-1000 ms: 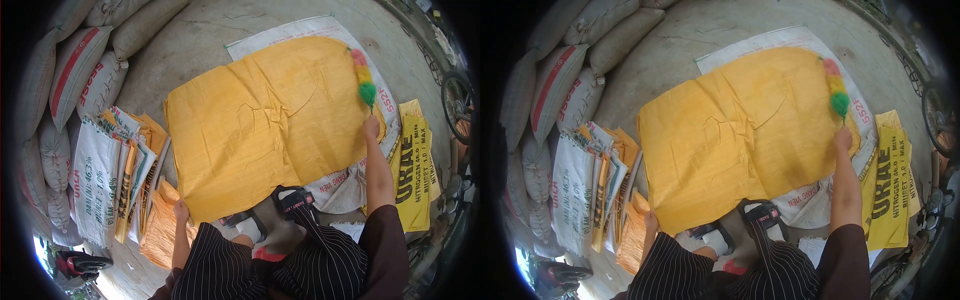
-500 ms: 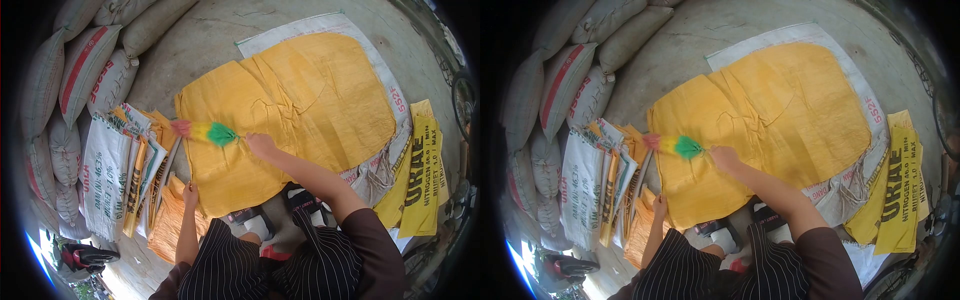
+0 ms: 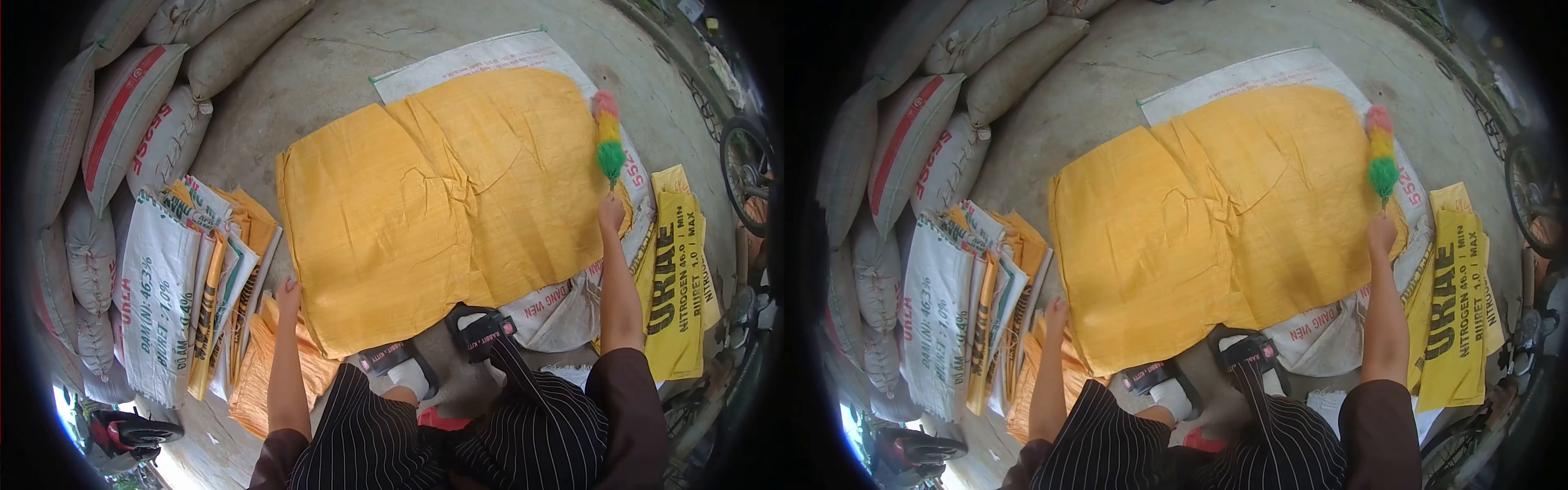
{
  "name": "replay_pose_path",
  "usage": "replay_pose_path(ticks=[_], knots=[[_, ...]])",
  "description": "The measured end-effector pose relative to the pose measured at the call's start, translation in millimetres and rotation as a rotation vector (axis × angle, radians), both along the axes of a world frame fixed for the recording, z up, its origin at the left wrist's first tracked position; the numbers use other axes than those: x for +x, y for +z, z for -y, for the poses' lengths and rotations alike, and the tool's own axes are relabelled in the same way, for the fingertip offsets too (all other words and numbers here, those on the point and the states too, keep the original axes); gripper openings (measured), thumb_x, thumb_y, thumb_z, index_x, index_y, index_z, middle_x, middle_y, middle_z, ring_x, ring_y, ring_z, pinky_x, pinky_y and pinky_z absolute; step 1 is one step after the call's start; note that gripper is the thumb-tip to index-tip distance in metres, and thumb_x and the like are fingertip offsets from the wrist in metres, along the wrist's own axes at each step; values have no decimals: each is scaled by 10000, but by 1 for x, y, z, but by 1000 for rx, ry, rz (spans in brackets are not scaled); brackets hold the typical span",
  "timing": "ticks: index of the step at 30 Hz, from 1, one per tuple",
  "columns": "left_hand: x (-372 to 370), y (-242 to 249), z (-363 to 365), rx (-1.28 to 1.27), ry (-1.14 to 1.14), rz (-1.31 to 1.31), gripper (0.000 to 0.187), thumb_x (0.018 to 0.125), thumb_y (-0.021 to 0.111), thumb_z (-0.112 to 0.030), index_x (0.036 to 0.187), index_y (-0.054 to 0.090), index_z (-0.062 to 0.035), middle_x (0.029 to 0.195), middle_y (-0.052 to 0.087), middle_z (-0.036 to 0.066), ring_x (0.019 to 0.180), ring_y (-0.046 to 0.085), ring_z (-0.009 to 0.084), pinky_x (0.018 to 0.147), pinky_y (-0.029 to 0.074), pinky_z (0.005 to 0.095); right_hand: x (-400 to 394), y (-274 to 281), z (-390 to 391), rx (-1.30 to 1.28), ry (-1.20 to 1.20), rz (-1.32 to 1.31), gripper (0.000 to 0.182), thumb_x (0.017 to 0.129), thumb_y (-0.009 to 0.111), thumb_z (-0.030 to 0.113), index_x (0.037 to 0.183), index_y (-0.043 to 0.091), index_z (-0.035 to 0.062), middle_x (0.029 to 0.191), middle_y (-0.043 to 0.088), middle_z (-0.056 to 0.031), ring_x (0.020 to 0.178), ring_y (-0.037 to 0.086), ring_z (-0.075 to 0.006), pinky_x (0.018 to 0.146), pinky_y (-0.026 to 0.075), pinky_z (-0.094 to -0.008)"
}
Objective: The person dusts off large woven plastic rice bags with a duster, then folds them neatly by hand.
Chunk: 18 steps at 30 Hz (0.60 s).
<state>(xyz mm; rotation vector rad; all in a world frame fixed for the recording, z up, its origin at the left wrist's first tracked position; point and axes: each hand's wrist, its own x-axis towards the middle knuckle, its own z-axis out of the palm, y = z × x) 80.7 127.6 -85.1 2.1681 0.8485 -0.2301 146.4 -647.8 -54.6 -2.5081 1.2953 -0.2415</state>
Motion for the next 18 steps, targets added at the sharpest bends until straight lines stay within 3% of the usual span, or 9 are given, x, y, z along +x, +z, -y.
replay_pose_path(ticks=[1, 3, 5, 7, 8, 9, 10, 12, 18], knots=[[24, -4, -3, 26, 22, -74, 662, 738, 627, -372, 1245, 423, 3, 948, 631, 143, 852, 606, 260, 770, 458, 345, -19, -8, 4, 17, 7, 78, 450, 889, 379, 348, 792, 572, -46, 748, 604, -211, 824, 595, -343, 723, 448, -423], [67, -20, 2, 196, 4, 7, 603, 725, 639, -402, 1154, 516, 3, 905, 642, 137, 817, 614, 260, 754, 462, 351, -66, -10, 4, 306, 70, 169, 459, 890, 409, 371, 721, 554, -30, 545, 520, -122, 524, 544, -237, 509, 423, -370], [108, 16, 23, 303, -19, -51, 538, 710, 645, -442, 1007, 603, 4, 896, 641, 154, 823, 614, 266, 743, 467, 365, -109, 54, -21, 850, 143, 92, 419, 889, 456, 353, 658, 536, 13, 450, 381, -13, 346, 334, -119, 350, 282, -293], [139, 40, 46, 350, -1, 101, 502, 690, 663, -461, 893, 641, -2, 883, 642, 165, 827, 614, 274, 724, 473, 365, -134, 117, -30, 1176, 188, -214, 368, 892, 476, 304, 657, 560, 33, 419, 326, 42, 304, 221, -71, 308, 182, -256], [155, 66, 65, 350, 7, 109, 502, 690, 663, -461, 893, 641, -2, 883, 642, 165, 827, 614, 274, 724, 473, 365, -140, 135, -30, 1226, 250, -372, 342, 891, 484, 281, 688, 585, 26, 421, 325, 46, 317, 235, -69, 319, 192, -254], [171, 99, 89, 414, -173, -88, 488, 688, 670, -451, 883, 642, -5, 881, 642, 165, 841, 614, 278, 730, 479, 364, -142, 149, -31, 1268, 313, -530, 318, 891, 492, 259, 718, 609, 19, 423, 324, 50, 330, 250, -67, 329, 202, -251], [178, 117, 106, 471, -352, -284, 475, 685, 678, -442, 874, 643, -8, 879, 641, 164, 854, 614, 282, 736, 484, 363, -141, 162, -35, 1260, 326, -522, 318, 891, 492, 259, 718, 609, 19, 423, 324, 50, 330, 250, -67, 329, 202, -251], [180, 118, 118, 498, -308, -268, 476, 673, 694, -423, 898, 628, -9, 907, 635, 164, 884, 607, 287, 752, 487, 365, -133, 184, -50, 1174, 606, -813, 289, 892, 507, 256, 802, 643, 17, 444, 305, 63, 370, 265, -64, 354, 213, -239], [172, 74, 112, 519, -153, -166, 407, 704, 673, -276, 992, 548, -17, 1027, 593, 165, 979, 572, 294, 799, 484, 384, -115, 187, -81, 1144, 765, -924, 298, 881, 525, 296, 829, 661, 36, 457, 327, 70, 386, 266, -55, 369, 225, -235]])
